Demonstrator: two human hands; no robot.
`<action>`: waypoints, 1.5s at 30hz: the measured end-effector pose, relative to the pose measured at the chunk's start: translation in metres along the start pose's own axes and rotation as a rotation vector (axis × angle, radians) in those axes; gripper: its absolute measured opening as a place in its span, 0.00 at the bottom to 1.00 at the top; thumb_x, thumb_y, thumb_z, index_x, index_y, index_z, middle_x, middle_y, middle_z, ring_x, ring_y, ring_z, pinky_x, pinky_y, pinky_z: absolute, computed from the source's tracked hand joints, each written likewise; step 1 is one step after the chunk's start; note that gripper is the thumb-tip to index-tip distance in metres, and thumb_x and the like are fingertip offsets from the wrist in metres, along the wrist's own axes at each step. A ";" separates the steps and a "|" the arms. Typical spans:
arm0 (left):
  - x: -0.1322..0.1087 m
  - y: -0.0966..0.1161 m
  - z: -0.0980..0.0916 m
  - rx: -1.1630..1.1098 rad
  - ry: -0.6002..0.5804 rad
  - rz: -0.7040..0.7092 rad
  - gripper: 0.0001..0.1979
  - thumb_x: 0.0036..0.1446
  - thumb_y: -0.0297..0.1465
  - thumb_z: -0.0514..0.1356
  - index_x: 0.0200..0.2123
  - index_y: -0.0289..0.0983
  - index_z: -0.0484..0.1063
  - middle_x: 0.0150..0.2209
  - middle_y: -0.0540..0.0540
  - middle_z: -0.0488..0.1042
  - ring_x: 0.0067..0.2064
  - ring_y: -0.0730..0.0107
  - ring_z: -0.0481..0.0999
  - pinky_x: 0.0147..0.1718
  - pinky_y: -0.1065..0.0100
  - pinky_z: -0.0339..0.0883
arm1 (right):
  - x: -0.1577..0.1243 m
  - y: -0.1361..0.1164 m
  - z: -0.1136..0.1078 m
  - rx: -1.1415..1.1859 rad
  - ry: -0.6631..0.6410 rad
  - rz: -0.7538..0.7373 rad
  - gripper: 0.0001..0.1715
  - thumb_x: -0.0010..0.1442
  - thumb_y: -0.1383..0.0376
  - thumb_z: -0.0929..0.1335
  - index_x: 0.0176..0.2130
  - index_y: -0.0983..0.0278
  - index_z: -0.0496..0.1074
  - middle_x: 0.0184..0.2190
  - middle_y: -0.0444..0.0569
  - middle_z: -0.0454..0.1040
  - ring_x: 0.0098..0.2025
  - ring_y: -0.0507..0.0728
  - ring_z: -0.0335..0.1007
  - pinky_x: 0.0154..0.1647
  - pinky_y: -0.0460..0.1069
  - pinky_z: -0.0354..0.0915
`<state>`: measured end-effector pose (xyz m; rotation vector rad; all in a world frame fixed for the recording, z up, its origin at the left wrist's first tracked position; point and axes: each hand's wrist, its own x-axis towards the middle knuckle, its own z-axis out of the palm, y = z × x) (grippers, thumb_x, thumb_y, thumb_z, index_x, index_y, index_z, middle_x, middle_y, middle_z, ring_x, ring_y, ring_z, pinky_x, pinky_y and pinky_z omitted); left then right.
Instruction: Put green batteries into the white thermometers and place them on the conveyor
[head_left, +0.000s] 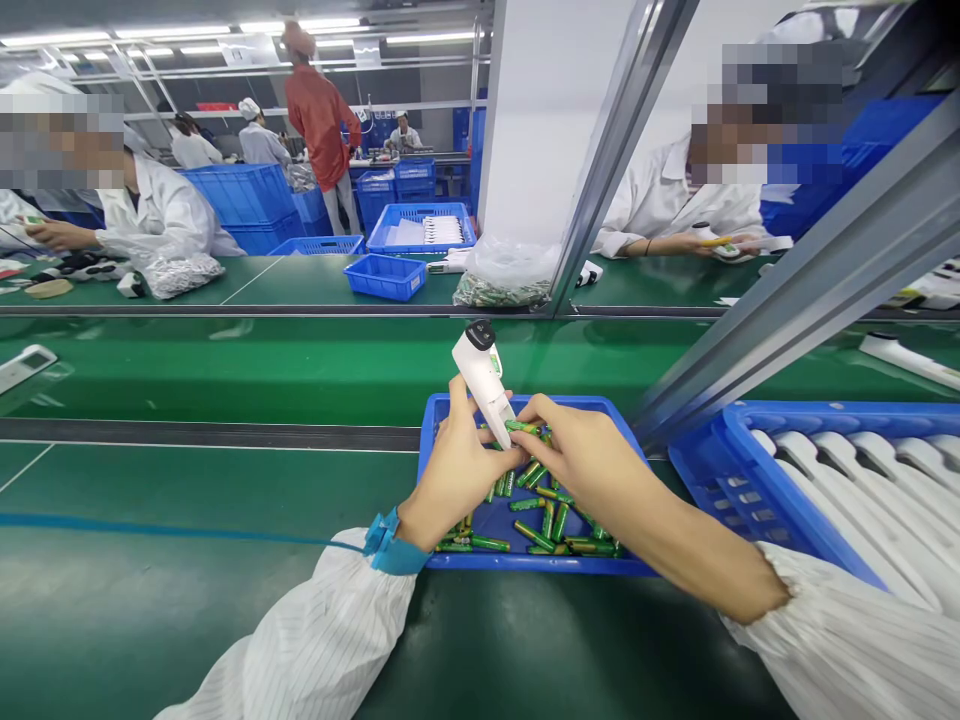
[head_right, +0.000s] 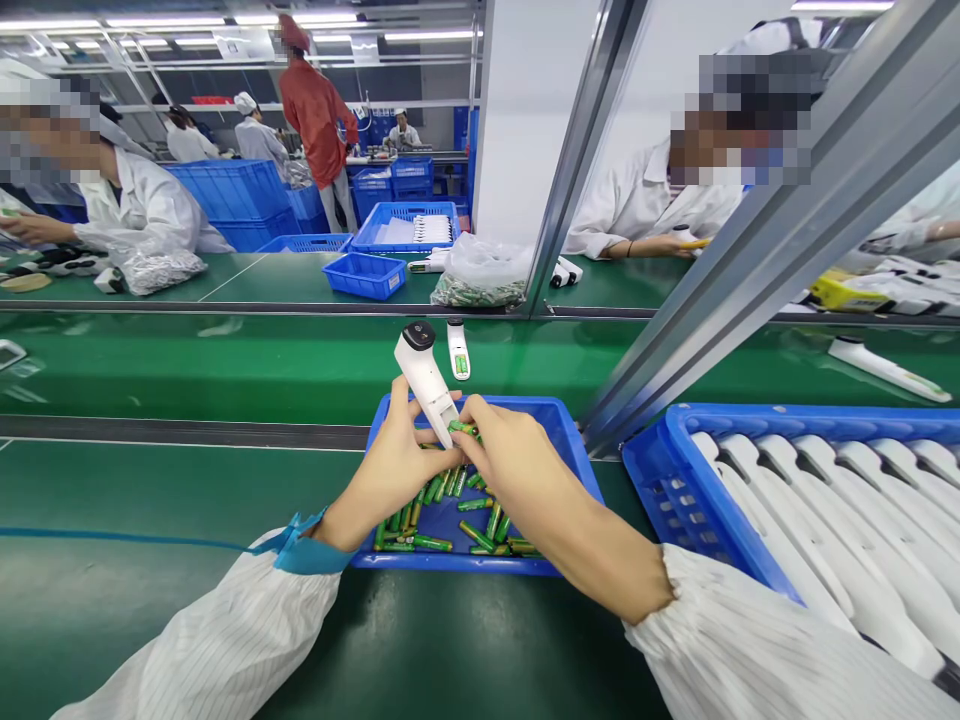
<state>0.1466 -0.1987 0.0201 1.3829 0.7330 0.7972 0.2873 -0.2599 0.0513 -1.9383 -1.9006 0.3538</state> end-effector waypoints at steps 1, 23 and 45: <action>0.000 0.000 0.000 0.008 -0.012 -0.001 0.36 0.42 0.26 0.71 0.50 0.44 0.54 0.57 0.41 0.70 0.41 0.63 0.81 0.37 0.64 0.77 | 0.000 -0.001 -0.002 0.041 -0.016 0.041 0.04 0.63 0.66 0.65 0.34 0.61 0.66 0.21 0.42 0.70 0.20 0.54 0.64 0.23 0.46 0.54; 0.002 -0.006 0.002 -0.173 -0.187 -0.174 0.40 0.46 0.27 0.72 0.56 0.41 0.51 0.42 0.45 0.74 0.35 0.68 0.80 0.40 0.63 0.73 | 0.005 0.002 -0.015 0.010 -0.077 -0.071 0.07 0.66 0.67 0.61 0.39 0.64 0.68 0.32 0.49 0.75 0.30 0.56 0.71 0.31 0.48 0.62; 0.018 0.019 -0.041 -0.092 0.080 -0.021 0.23 0.54 0.35 0.67 0.45 0.40 0.56 0.39 0.46 0.77 0.31 0.62 0.82 0.20 0.67 0.78 | 0.010 0.018 -0.017 0.340 -0.087 -0.026 0.12 0.64 0.60 0.68 0.46 0.61 0.65 0.31 0.40 0.69 0.22 0.48 0.63 0.25 0.44 0.56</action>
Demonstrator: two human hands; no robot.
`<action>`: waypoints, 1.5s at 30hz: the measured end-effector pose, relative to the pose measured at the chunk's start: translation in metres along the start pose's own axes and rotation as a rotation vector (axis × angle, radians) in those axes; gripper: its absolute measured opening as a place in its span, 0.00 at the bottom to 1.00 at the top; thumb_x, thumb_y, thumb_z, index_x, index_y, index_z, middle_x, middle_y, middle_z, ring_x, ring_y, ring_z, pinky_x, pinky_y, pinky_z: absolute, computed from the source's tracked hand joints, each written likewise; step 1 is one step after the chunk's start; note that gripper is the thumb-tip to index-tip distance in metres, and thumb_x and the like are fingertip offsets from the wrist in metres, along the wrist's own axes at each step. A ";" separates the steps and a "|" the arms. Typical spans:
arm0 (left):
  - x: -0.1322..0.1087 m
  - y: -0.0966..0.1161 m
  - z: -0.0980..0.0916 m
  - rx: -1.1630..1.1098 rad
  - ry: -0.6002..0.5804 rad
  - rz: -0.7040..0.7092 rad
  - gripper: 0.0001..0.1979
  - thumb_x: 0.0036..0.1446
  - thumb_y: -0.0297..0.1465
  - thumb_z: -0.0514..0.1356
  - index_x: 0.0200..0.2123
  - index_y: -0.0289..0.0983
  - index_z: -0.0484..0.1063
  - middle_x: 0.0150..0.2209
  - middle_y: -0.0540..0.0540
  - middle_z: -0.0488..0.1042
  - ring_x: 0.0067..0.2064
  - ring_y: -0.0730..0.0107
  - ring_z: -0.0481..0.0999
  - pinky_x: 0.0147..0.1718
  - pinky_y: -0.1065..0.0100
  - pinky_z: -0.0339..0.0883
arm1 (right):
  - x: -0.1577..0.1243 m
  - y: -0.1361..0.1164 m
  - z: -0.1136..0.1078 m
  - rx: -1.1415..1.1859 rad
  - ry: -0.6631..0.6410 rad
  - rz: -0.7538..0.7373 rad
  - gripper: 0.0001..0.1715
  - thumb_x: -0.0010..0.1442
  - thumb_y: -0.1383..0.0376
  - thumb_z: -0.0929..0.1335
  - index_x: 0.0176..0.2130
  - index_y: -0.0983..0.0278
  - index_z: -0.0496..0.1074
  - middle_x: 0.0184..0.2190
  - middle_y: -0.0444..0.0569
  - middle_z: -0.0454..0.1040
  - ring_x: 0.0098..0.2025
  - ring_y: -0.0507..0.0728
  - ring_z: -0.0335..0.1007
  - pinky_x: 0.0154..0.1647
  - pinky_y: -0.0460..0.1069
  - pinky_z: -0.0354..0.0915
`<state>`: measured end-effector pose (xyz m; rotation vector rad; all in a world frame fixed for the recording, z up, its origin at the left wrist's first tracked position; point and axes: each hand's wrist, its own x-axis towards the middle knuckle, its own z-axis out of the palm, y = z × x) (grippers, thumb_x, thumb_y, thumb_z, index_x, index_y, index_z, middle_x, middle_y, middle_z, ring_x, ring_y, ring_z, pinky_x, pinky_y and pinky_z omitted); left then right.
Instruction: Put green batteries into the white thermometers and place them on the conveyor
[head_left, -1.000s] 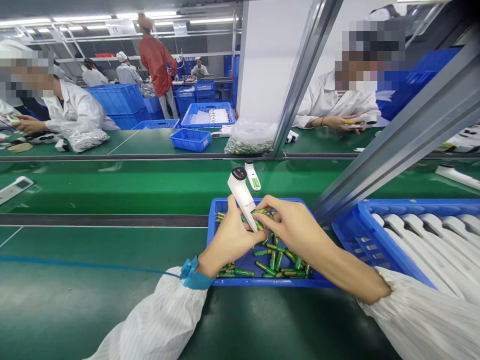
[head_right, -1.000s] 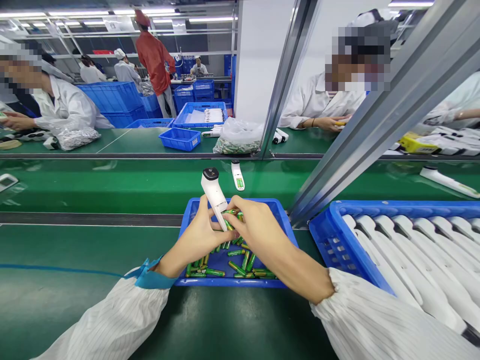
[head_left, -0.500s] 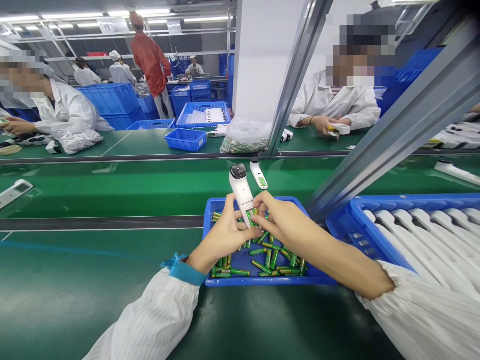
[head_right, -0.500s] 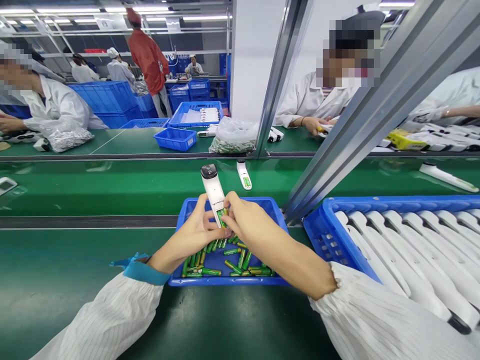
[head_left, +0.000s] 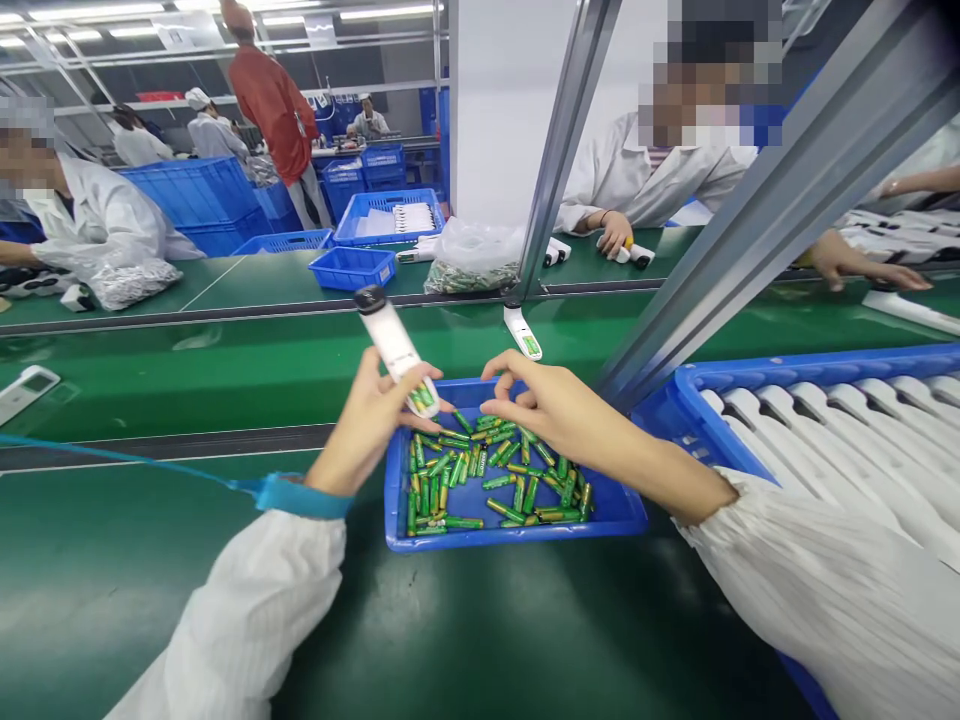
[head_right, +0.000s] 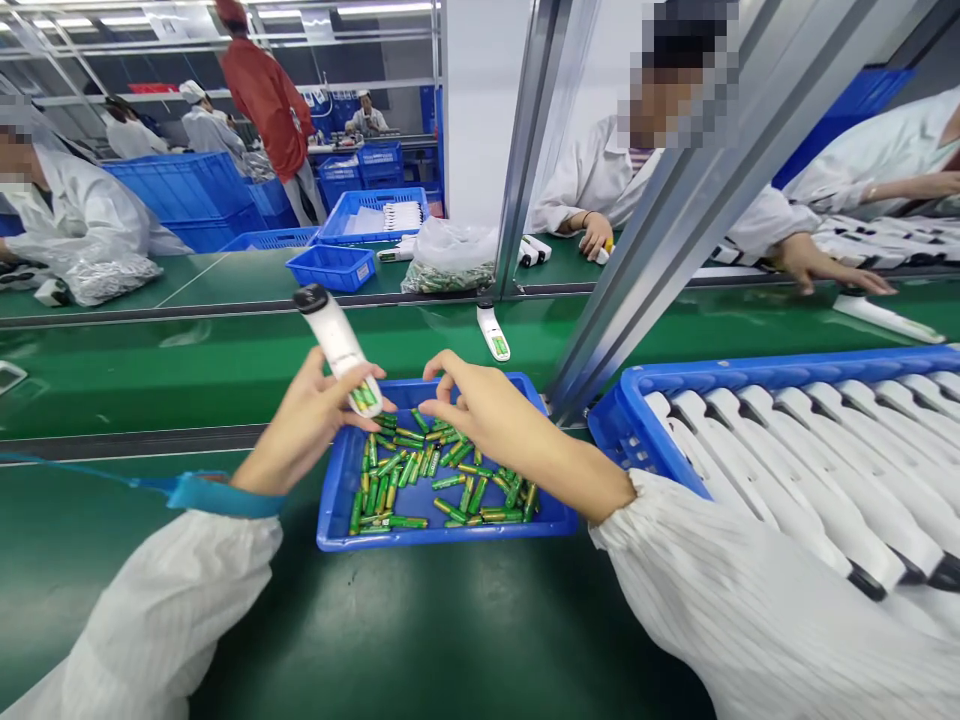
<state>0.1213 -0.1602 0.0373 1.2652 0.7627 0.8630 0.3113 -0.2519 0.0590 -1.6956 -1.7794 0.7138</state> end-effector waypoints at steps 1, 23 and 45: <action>0.007 0.002 -0.014 0.033 0.048 0.023 0.23 0.54 0.34 0.67 0.45 0.40 0.57 0.39 0.46 0.77 0.30 0.62 0.82 0.19 0.68 0.77 | 0.002 0.004 0.001 -0.030 -0.054 0.033 0.09 0.63 0.61 0.68 0.43 0.62 0.67 0.30 0.40 0.69 0.22 0.48 0.63 0.25 0.44 0.56; 0.107 -0.020 -0.184 0.666 0.670 -0.060 0.17 0.39 0.24 0.71 0.36 0.31 0.73 0.39 0.40 0.75 0.44 0.56 0.75 0.44 0.56 0.74 | -0.008 0.005 0.028 -0.418 -0.737 0.010 0.09 0.54 0.67 0.74 0.24 0.65 0.74 0.23 0.44 0.70 0.24 0.52 0.64 0.22 0.46 0.52; -0.004 -0.021 0.034 0.123 -0.184 -0.038 0.17 0.55 0.34 0.66 0.48 0.38 0.71 0.34 0.48 0.75 0.36 0.66 0.81 0.39 0.63 0.79 | 0.016 0.033 -0.002 0.532 -0.078 0.117 0.23 0.56 0.50 0.71 0.41 0.66 0.71 0.33 0.45 0.72 0.32 0.52 0.67 0.36 0.48 0.65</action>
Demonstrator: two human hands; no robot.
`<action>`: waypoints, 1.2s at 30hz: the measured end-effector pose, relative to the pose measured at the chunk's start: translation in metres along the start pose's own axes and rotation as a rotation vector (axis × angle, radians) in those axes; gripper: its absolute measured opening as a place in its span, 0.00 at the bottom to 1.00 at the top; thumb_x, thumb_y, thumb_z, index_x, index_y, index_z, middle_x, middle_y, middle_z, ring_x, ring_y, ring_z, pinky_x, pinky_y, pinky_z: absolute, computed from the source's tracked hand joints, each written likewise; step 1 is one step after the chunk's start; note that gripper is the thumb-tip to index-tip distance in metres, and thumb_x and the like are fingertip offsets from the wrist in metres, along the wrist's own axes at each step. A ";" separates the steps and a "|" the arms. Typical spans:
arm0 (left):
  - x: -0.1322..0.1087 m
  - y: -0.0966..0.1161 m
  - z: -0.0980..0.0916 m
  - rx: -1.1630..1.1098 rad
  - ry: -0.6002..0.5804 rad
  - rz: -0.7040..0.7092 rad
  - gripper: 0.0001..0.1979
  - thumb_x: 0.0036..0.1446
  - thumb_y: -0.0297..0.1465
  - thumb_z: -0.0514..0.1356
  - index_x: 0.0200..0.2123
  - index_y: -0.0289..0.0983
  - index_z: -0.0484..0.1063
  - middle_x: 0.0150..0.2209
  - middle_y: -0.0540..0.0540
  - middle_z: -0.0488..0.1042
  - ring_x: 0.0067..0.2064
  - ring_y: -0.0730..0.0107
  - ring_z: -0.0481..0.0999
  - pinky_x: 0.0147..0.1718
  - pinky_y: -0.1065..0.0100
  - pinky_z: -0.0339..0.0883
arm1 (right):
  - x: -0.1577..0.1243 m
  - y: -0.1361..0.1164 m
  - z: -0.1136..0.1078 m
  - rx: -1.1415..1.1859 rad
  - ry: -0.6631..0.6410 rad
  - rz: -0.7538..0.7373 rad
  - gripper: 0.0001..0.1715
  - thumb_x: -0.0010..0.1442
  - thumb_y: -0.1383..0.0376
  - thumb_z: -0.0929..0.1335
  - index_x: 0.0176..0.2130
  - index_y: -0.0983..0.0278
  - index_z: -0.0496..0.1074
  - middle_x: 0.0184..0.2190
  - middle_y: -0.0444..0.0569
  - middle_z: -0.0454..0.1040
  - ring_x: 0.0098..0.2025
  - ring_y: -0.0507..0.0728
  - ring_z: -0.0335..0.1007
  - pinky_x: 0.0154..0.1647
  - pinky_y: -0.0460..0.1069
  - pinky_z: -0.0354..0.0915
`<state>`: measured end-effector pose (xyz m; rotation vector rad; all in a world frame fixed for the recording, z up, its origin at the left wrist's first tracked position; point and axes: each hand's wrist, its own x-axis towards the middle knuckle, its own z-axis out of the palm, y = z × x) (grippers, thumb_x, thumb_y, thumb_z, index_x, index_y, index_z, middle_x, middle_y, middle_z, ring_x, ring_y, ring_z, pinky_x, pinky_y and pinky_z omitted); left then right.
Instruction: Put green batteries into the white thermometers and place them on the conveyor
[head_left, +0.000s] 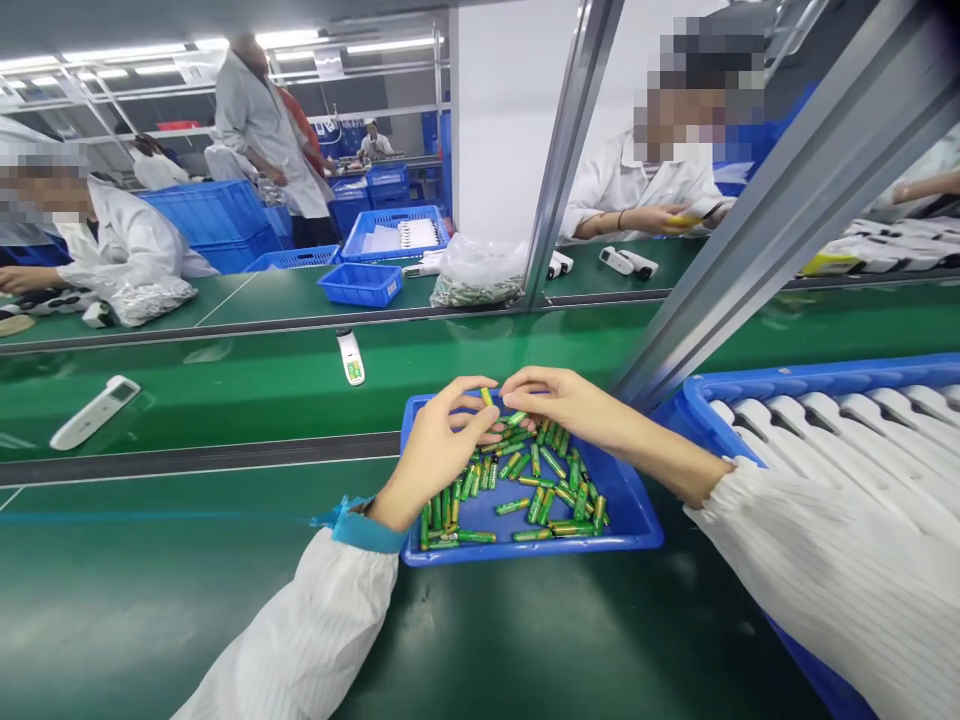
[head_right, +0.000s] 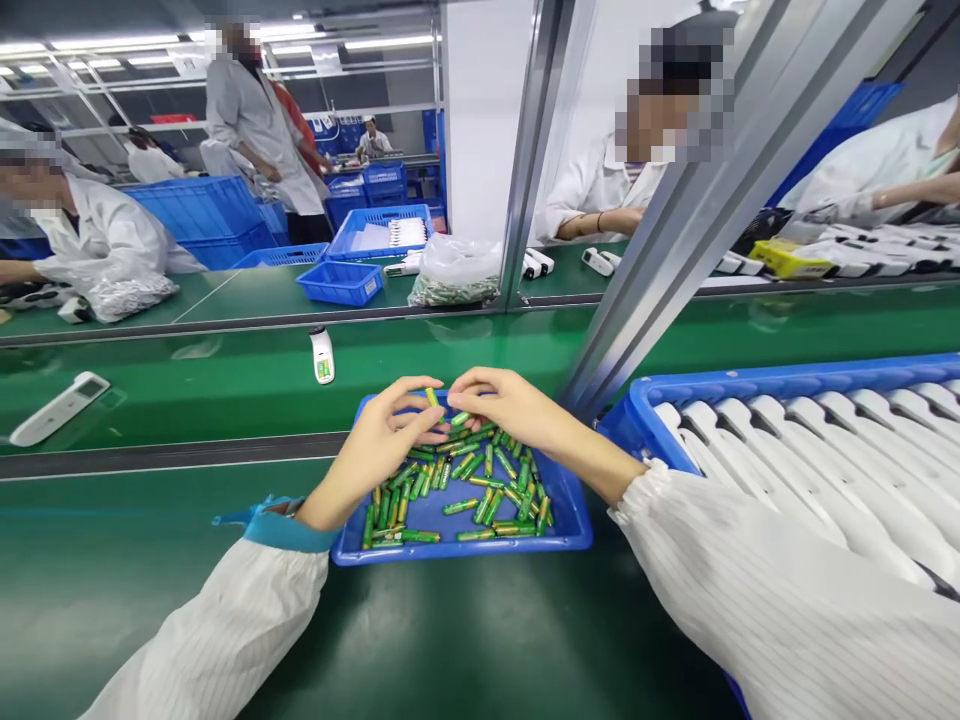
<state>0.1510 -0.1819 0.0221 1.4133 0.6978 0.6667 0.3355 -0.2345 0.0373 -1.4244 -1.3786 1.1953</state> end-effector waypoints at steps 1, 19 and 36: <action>0.000 0.000 0.001 -0.058 -0.026 -0.048 0.19 0.55 0.33 0.67 0.49 0.38 0.70 0.33 0.49 0.74 0.36 0.66 0.81 0.39 0.62 0.79 | 0.000 0.000 0.001 -0.055 0.034 -0.014 0.22 0.57 0.51 0.71 0.41 0.66 0.71 0.34 0.45 0.71 0.32 0.52 0.67 0.35 0.48 0.65; 0.004 0.031 -0.031 -0.236 0.047 -0.028 0.08 0.56 0.33 0.66 0.36 0.34 0.73 0.27 0.51 0.72 0.22 0.83 0.68 0.20 0.80 0.61 | -0.007 0.013 0.031 -0.947 -0.170 -0.259 0.07 0.66 0.68 0.65 0.40 0.64 0.74 0.40 0.50 0.73 0.37 0.56 0.71 0.38 0.49 0.63; -0.015 0.051 -0.054 0.475 -0.307 -0.178 0.11 0.59 0.40 0.60 0.38 0.39 0.73 0.16 0.53 0.69 0.16 0.71 0.70 0.15 0.74 0.61 | -0.014 -0.017 0.019 -0.677 0.002 -0.309 0.13 0.67 0.55 0.65 0.41 0.61 0.74 0.34 0.46 0.79 0.33 0.56 0.74 0.35 0.48 0.65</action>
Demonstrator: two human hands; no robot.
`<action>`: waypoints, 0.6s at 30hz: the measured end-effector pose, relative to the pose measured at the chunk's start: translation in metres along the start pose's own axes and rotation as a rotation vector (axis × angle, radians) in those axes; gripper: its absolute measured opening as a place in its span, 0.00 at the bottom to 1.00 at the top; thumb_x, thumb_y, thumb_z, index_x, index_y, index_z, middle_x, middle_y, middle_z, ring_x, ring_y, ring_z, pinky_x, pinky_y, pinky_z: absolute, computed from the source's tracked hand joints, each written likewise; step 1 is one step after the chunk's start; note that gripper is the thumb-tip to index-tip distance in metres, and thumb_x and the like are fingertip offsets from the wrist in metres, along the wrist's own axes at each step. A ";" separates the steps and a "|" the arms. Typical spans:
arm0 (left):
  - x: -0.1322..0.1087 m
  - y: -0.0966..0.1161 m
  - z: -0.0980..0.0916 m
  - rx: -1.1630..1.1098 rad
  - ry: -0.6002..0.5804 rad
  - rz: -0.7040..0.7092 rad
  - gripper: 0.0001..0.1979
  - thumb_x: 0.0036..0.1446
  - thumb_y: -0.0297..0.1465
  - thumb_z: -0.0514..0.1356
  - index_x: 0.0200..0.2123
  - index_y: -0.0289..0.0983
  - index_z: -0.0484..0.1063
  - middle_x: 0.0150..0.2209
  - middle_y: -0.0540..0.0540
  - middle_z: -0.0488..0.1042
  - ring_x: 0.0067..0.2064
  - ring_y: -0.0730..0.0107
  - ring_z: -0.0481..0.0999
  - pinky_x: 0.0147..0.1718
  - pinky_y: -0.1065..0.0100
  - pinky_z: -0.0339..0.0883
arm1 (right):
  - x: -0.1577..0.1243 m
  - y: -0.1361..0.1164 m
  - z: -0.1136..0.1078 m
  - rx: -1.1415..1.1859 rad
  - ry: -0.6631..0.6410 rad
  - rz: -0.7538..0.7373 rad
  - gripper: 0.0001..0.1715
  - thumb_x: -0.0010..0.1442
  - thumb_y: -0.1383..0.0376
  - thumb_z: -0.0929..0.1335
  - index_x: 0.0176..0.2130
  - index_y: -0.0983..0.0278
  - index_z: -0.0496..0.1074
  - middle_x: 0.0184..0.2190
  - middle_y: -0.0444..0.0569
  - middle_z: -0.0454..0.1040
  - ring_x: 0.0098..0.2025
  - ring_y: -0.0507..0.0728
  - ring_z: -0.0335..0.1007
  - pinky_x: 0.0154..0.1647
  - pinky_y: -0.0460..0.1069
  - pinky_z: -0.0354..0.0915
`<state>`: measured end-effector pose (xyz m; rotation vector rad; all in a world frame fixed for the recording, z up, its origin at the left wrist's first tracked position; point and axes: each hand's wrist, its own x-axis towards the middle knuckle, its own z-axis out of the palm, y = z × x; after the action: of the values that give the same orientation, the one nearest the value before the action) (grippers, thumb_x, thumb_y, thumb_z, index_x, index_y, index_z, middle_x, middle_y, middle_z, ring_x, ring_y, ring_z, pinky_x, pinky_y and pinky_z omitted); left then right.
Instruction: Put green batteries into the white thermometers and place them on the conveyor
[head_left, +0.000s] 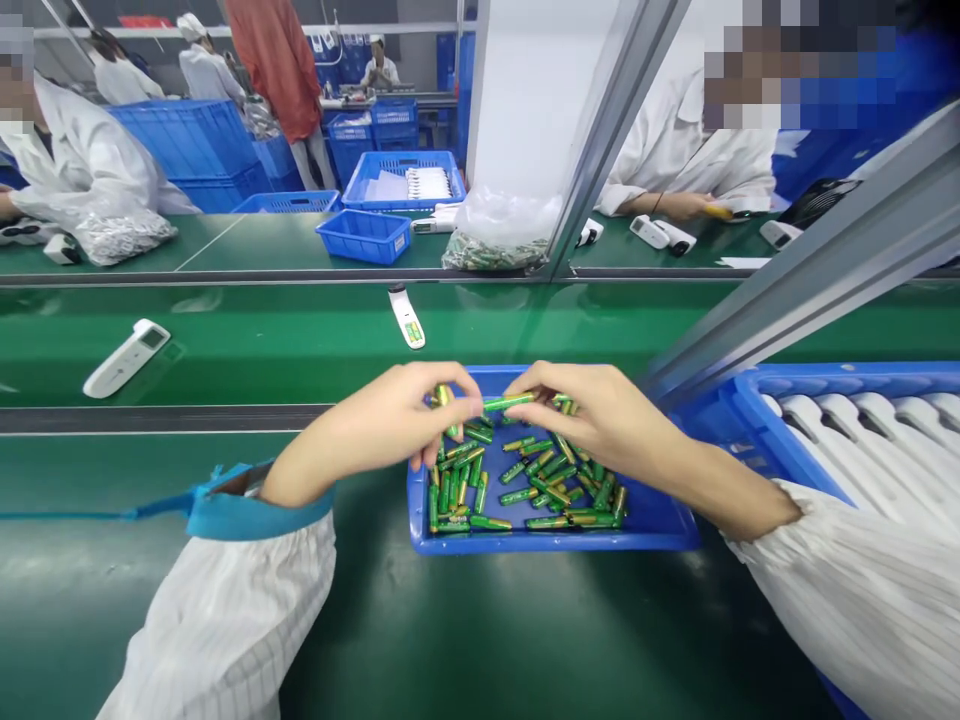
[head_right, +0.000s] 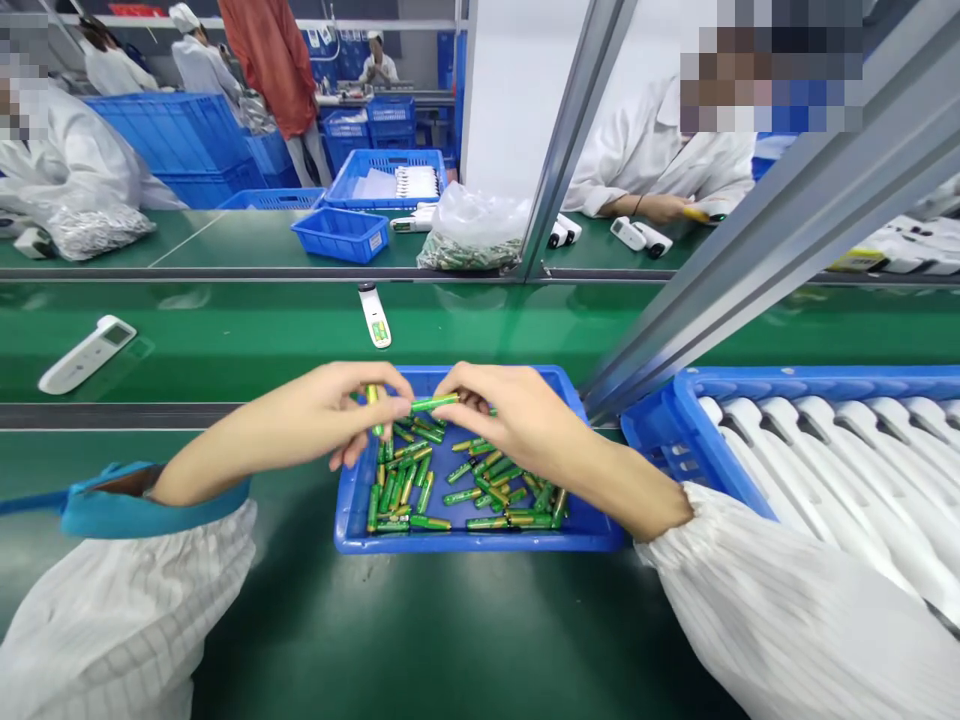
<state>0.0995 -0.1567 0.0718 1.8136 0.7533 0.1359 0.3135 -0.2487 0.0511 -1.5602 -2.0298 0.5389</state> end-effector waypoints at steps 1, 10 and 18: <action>0.000 -0.003 0.002 0.045 -0.039 -0.004 0.10 0.59 0.39 0.60 0.39 0.39 0.73 0.16 0.53 0.70 0.16 0.70 0.71 0.15 0.74 0.62 | -0.001 -0.003 -0.003 0.008 0.090 0.026 0.13 0.66 0.55 0.66 0.40 0.61 0.75 0.34 0.47 0.79 0.34 0.57 0.75 0.35 0.48 0.66; 0.007 -0.016 0.039 0.471 -0.223 0.248 0.16 0.50 0.18 0.57 0.41 0.37 0.75 0.36 0.47 0.81 0.38 0.66 0.80 0.38 0.70 0.68 | -0.005 -0.007 -0.004 0.077 0.248 0.049 0.15 0.66 0.56 0.64 0.41 0.60 0.77 0.39 0.50 0.81 0.40 0.61 0.76 0.44 0.53 0.70; 0.008 -0.022 0.042 0.530 -0.272 0.208 0.18 0.51 0.18 0.55 0.42 0.35 0.77 0.36 0.46 0.82 0.40 0.67 0.81 0.41 0.71 0.69 | -0.004 0.007 0.004 0.104 0.301 0.077 0.22 0.66 0.49 0.62 0.30 0.59 0.73 0.28 0.46 0.74 0.30 0.58 0.69 0.33 0.50 0.64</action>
<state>0.1154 -0.1823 0.0343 2.3531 0.4257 -0.1910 0.3169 -0.2512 0.0434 -1.5587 -1.6971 0.4036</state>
